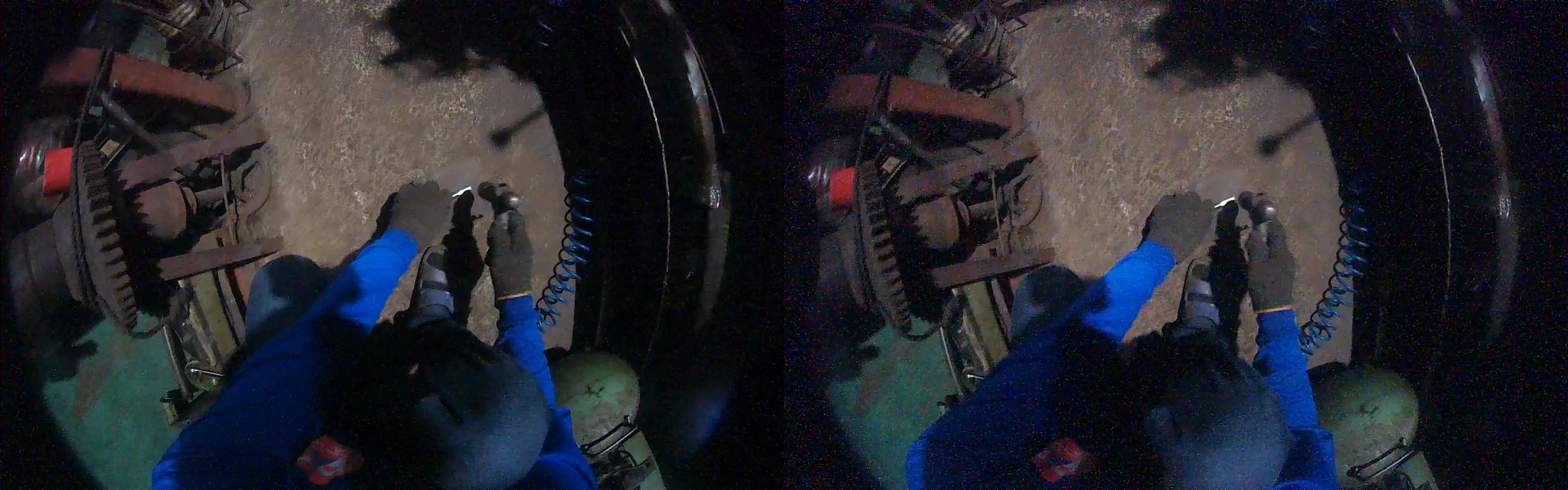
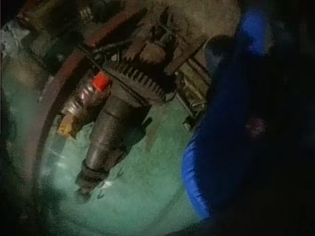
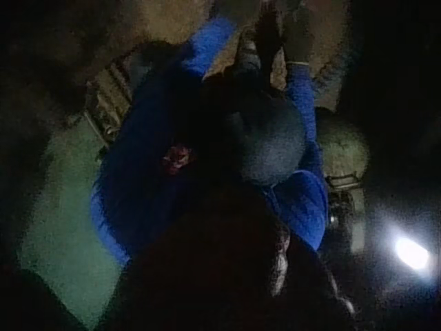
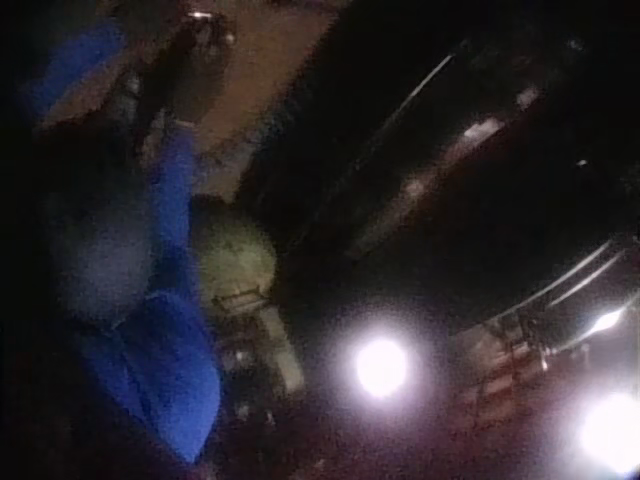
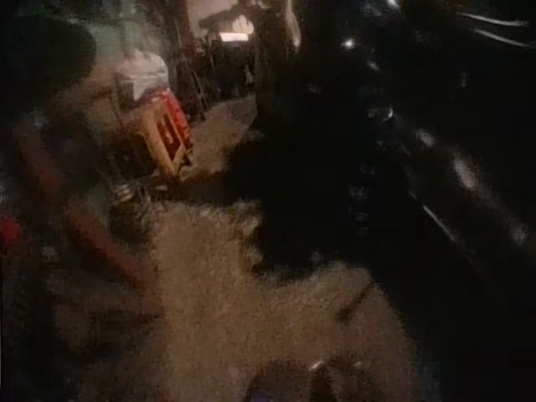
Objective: The person handles a small metal component and a hammer, then moves to a green metal lathe. They insert the component into the lathe chuck and tighten it with a chuck key. The person then positions a cutting tool and begins machining the component.
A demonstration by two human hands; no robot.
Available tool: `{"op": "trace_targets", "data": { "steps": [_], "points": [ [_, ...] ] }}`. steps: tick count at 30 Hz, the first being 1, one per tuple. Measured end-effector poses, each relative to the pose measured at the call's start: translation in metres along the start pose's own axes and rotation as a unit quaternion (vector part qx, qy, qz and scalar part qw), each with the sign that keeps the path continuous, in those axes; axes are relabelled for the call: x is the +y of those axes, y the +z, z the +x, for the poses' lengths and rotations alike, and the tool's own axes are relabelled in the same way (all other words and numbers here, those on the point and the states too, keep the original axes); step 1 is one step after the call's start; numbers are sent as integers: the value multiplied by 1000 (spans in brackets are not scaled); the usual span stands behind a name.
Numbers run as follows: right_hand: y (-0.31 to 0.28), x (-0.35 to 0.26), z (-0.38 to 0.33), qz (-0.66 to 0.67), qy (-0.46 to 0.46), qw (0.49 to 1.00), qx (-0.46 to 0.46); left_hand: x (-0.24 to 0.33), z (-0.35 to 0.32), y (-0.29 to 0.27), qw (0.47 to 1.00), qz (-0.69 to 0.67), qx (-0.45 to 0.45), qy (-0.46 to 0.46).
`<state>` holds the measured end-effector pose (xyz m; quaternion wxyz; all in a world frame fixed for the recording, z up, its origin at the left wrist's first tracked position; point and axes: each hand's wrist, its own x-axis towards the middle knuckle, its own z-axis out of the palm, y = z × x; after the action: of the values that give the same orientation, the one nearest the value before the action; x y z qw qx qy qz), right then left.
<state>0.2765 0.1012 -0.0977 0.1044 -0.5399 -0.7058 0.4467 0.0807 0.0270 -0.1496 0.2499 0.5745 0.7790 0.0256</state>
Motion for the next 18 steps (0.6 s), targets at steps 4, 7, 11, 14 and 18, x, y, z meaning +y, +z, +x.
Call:
{"op": "trace_targets", "data": {
  "steps": [4,7,11,14,18],
  "points": [
    [17,15,6,-141,4,990,-14,-1,-5,1,998,-56,37,21],
    [21,-4,2,-166,-26,986,11,0,-4,-5,999,-41,16,12],
    [25,-16,7,-172,0,985,-12,-5,-1,3,999,-48,15,20],
    [27,-15,7,-189,1,982,-12,-4,-2,-2,999,-39,19,30],
    [27,-5,11,-229,-10,973,-29,-1,-1,1,999,-50,7,21]
  ]
}}
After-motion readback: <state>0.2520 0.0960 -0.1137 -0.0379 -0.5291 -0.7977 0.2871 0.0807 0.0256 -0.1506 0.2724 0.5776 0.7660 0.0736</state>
